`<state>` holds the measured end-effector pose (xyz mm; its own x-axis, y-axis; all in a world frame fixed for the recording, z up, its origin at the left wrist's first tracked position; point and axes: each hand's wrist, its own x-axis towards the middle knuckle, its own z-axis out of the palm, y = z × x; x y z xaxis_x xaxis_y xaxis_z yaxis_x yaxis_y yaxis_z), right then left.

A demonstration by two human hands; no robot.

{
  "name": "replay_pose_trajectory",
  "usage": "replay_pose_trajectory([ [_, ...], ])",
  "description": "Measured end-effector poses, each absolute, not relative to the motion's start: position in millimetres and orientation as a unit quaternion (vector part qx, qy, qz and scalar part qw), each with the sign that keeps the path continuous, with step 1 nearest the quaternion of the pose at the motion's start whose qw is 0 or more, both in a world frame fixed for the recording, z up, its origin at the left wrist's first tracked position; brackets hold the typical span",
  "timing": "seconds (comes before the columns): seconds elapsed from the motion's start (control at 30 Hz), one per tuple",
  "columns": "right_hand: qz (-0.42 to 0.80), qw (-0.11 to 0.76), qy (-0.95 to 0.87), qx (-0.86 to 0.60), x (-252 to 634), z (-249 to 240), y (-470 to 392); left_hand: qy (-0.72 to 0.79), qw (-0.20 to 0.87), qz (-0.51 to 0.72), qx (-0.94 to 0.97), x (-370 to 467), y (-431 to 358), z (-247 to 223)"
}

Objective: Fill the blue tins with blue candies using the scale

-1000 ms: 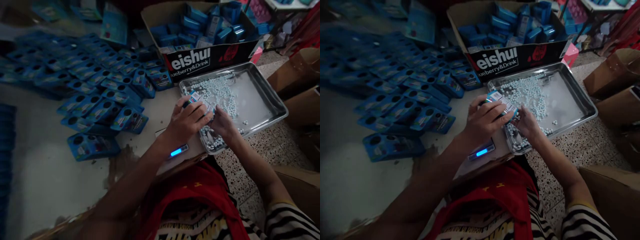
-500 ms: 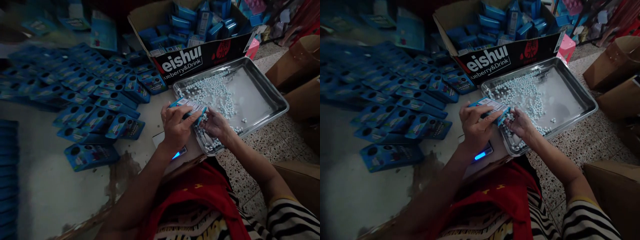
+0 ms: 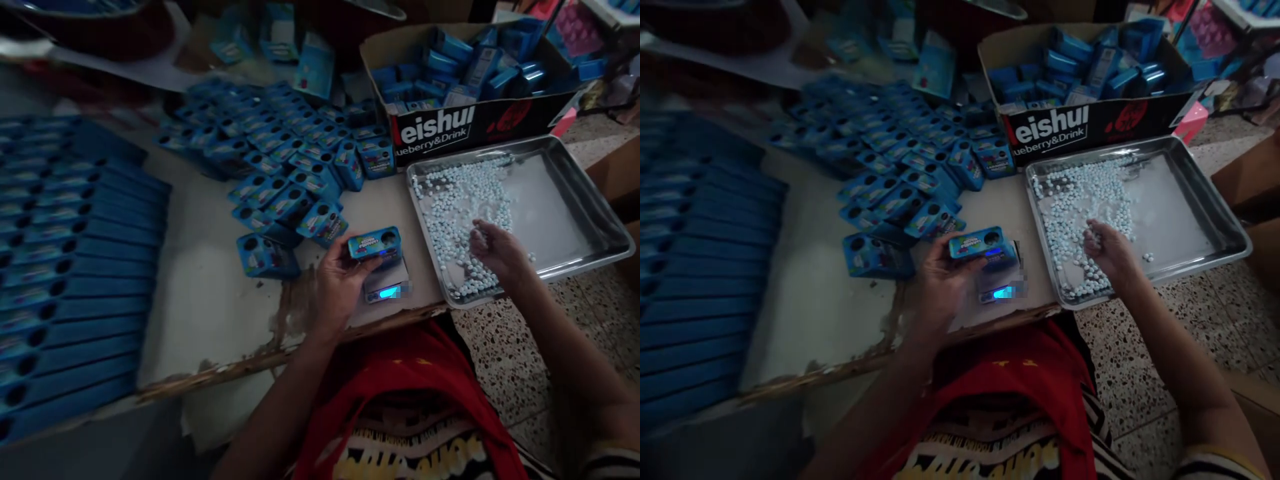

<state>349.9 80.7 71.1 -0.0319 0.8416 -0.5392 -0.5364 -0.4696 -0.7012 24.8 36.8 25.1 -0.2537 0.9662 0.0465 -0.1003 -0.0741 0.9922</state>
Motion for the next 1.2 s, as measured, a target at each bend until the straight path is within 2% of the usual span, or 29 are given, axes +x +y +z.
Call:
replay_pose_trajectory([
  [0.3,0.708,0.452,-0.177,-0.512,320,91,86,0.539,0.413,0.56,0.474,6,11,-2],
  [0.4,0.696,0.447,-0.194,-0.527,313,97,83,0.551,0.378,0.547,0.505,-21,-8,6],
  [0.53,0.658,0.43,-0.303,-0.539,301,107,81,0.594,0.305,0.533,0.52,-63,-43,28],
  [0.77,0.671,0.396,-0.415,-0.469,257,135,91,0.6,0.189,0.529,0.57,-89,-63,47],
  [1.2,0.672,0.349,-0.487,-0.435,241,138,82,0.59,0.238,0.486,0.6,-58,-49,32],
])
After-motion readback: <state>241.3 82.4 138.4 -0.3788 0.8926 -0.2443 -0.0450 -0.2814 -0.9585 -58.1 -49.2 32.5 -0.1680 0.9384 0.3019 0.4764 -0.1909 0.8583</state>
